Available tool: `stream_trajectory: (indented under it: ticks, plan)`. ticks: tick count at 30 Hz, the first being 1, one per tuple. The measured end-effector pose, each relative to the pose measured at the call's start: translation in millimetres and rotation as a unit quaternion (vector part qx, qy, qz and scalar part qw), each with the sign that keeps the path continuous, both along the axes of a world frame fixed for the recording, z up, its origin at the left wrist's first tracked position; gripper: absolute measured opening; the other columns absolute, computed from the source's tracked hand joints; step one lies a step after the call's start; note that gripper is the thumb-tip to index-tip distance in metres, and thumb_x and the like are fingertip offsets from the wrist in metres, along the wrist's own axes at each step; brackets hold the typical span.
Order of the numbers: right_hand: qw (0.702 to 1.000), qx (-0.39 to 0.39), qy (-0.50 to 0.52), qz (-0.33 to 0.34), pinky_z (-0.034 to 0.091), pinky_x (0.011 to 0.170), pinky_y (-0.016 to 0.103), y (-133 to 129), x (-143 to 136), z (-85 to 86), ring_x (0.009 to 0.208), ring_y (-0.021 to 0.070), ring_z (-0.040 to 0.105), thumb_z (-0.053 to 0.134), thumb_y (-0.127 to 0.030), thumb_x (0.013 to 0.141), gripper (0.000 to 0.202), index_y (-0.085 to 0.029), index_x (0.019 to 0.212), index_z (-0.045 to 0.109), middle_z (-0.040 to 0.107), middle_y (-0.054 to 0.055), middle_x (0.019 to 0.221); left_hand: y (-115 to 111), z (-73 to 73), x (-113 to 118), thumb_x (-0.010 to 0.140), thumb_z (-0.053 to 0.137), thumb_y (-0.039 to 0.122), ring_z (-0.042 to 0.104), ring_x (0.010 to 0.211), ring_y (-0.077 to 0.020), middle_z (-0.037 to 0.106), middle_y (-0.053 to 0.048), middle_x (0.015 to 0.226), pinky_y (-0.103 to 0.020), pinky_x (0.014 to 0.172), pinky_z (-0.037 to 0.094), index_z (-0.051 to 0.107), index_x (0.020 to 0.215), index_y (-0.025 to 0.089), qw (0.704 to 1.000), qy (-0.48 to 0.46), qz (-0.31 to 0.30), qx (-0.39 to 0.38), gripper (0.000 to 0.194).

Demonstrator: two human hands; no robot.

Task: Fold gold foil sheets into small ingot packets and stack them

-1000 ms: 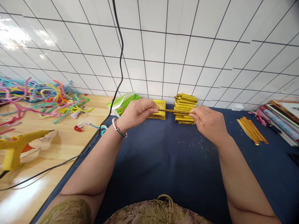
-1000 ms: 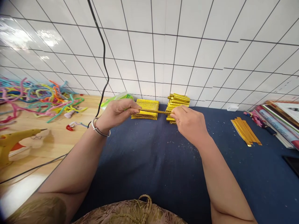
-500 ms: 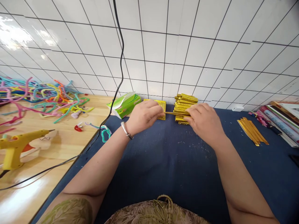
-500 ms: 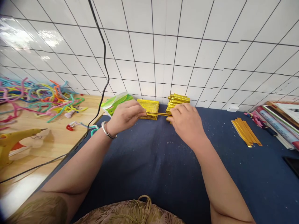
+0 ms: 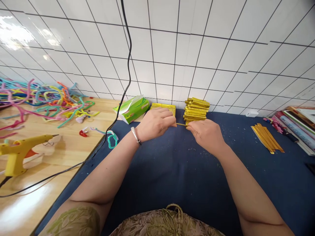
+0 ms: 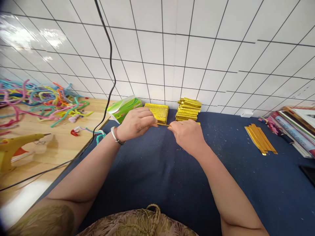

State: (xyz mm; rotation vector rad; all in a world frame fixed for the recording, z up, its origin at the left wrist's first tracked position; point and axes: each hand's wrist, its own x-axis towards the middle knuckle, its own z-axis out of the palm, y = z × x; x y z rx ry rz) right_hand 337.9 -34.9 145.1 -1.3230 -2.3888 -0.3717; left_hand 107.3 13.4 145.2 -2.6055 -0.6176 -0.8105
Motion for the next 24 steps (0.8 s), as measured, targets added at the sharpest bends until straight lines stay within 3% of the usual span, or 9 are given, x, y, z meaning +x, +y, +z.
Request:
stream_trajectory:
  ticks: [9,15,19,24]
  plan:
    - [0.997,-0.071,-0.014,-0.029,0.035,0.063,0.027,9,3,-8.5,0.084,0.0172,0.063,0.040,-0.030,0.095,0.025,-0.022,0.100,0.063,0.071,0.003,0.093,19,-11.2,-12,0.094,0.043,0.033,0.049,0.068,-0.0145,0.055,-0.003,0.070,-0.027,0.063,0.035,0.056,0.074,0.017,0.999,-0.013,0.014,-0.049,0.028]
    - [0.994,-0.078,-0.062,-0.047,0.033,0.060,0.027,12,3,-11.1,0.080,0.0175,0.064,0.041,-0.029,0.094,0.024,-0.021,0.095,0.064,0.071,0.004,0.085,30,-23.8,-17,0.095,0.040,0.032,0.054,0.075,-0.0150,0.057,-0.004,0.077,-0.024,0.066,0.037,0.057,0.080,0.015,0.992,-0.002,0.032,-0.122,0.028]
    - [0.994,-0.047,-0.086,-0.051,0.034,0.064,0.029,14,3,-14.9,0.083,0.0181,0.063,0.040,-0.023,0.094,0.025,-0.020,0.099,0.064,0.071,0.007,0.088,27,-29.0,-8,0.096,0.038,0.035,0.057,0.079,-0.0161,0.059,-0.004,0.083,-0.026,0.069,0.039,0.058,0.088,0.016,0.989,0.020,0.052,-0.140,0.028]
    - [0.993,-0.036,-0.111,-0.024,0.031,0.064,0.030,13,-5,-21.3,0.077,0.0179,0.061,0.038,-0.024,0.095,0.026,-0.018,0.095,0.063,0.069,0.005,0.082,15,-34.7,15,0.097,0.034,0.040,0.059,0.081,-0.0170,0.062,-0.005,0.087,-0.028,0.071,0.040,0.059,0.097,0.018,0.984,0.089,0.026,-0.150,0.033]
